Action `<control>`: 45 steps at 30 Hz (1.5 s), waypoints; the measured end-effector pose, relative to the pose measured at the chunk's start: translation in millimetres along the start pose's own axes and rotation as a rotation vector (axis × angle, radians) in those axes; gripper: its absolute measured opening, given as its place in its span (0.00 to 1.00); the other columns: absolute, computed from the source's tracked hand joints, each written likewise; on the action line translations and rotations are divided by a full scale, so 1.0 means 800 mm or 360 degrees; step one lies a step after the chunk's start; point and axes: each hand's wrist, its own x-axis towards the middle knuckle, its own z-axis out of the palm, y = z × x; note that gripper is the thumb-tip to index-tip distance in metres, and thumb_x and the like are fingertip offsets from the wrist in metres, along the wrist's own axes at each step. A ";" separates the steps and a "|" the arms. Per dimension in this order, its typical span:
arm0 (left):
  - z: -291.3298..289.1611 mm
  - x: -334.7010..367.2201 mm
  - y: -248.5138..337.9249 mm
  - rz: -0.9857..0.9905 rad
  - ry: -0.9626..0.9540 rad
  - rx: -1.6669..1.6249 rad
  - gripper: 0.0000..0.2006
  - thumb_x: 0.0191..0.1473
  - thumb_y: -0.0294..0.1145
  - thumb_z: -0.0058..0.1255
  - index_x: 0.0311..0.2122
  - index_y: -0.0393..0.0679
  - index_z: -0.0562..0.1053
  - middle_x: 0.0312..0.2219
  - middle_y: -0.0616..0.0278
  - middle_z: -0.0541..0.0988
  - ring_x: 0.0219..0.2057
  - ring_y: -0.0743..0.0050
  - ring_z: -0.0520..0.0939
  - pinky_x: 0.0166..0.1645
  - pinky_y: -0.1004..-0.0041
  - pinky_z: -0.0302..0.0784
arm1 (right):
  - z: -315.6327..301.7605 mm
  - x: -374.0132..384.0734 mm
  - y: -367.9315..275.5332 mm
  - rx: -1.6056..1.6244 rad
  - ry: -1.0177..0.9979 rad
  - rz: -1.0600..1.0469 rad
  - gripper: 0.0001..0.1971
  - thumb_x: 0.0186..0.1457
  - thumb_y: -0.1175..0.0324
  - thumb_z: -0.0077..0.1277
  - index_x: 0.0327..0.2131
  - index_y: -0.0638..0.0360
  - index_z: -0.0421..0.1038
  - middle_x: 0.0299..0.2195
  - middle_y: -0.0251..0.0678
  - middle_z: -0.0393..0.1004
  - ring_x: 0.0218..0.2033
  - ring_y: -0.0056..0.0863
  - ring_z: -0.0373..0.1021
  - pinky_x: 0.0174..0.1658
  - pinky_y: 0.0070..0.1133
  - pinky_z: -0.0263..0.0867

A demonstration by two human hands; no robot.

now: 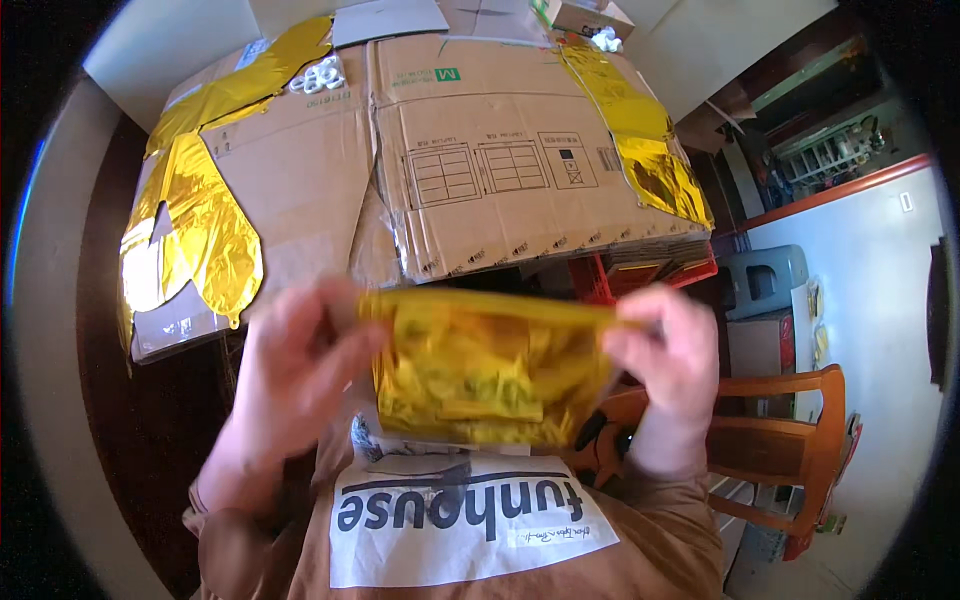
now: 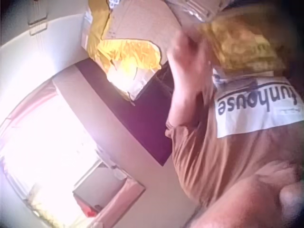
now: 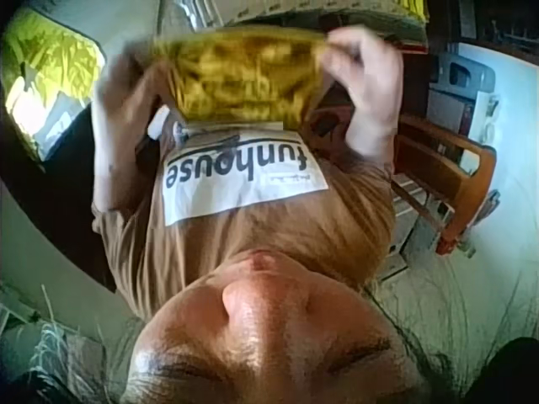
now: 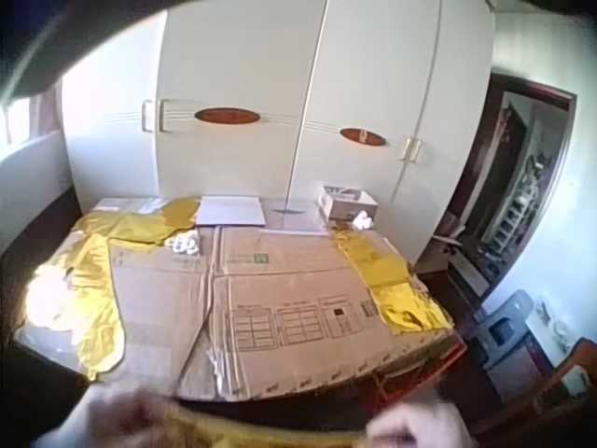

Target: Folding and flattening gold-colored foil balloons on a cardboard surface.

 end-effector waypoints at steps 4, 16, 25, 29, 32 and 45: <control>-0.007 0.135 -0.044 -0.0211 -0.0008 0.0179 0.13 0.56 0.30 0.60 0.43 0.33 0.77 0.29 0.66 0.80 0.31 0.82 0.76 0.37 0.77 0.74 | -0.007 0.143 0.105 0.0199 -0.0173 0.0369 0.10 0.56 0.67 0.65 0.38 0.61 0.78 0.33 0.31 0.80 0.33 0.16 0.72 0.41 0.16 0.68; 0.014 0.252 -0.124 0.0160 0.0345 0.1011 0.24 0.53 0.38 0.61 0.53 0.39 0.74 0.41 0.44 0.80 0.44 0.45 0.82 0.51 0.56 0.77 | 0.001 0.286 0.209 -0.0400 -0.0255 0.0404 0.14 0.53 0.66 0.65 0.39 0.65 0.80 0.29 0.38 0.80 0.30 0.24 0.74 0.37 0.24 0.69; 0.015 0.247 -0.129 0.0711 0.0407 0.1420 0.23 0.54 0.35 0.59 0.55 0.42 0.72 0.53 0.47 0.72 0.56 0.40 0.72 0.59 0.50 0.69 | 0.014 0.268 0.190 -0.0940 0.0000 0.0107 0.24 0.53 0.59 0.64 0.49 0.61 0.75 0.37 0.47 0.81 0.41 0.45 0.77 0.46 0.35 0.72; 0.021 0.235 -0.125 0.0966 0.0169 0.1310 0.25 0.55 0.35 0.59 0.58 0.40 0.70 0.59 0.44 0.68 0.63 0.38 0.66 0.66 0.50 0.63 | 0.020 0.248 0.174 -0.1115 0.0203 0.0079 0.28 0.56 0.57 0.62 0.56 0.61 0.70 0.49 0.48 0.76 0.51 0.47 0.73 0.53 0.36 0.69; 0.033 0.226 -0.123 0.0981 0.0076 0.1352 0.31 0.55 0.39 0.59 0.60 0.36 0.67 0.62 0.41 0.65 0.66 0.37 0.63 0.69 0.50 0.58 | 0.015 0.238 0.163 -0.1065 0.0245 0.0116 0.29 0.59 0.58 0.59 0.59 0.62 0.66 0.54 0.49 0.72 0.54 0.48 0.70 0.55 0.36 0.68; 0.069 0.256 -0.106 0.0839 -0.0092 0.1673 0.43 0.57 0.57 0.53 0.67 0.33 0.58 0.67 0.41 0.60 0.70 0.43 0.56 0.72 0.51 0.49 | 0.015 0.211 0.215 -0.1390 0.0029 -0.0525 0.28 0.62 0.60 0.54 0.62 0.60 0.64 0.62 0.48 0.65 0.65 0.46 0.60 0.68 0.42 0.52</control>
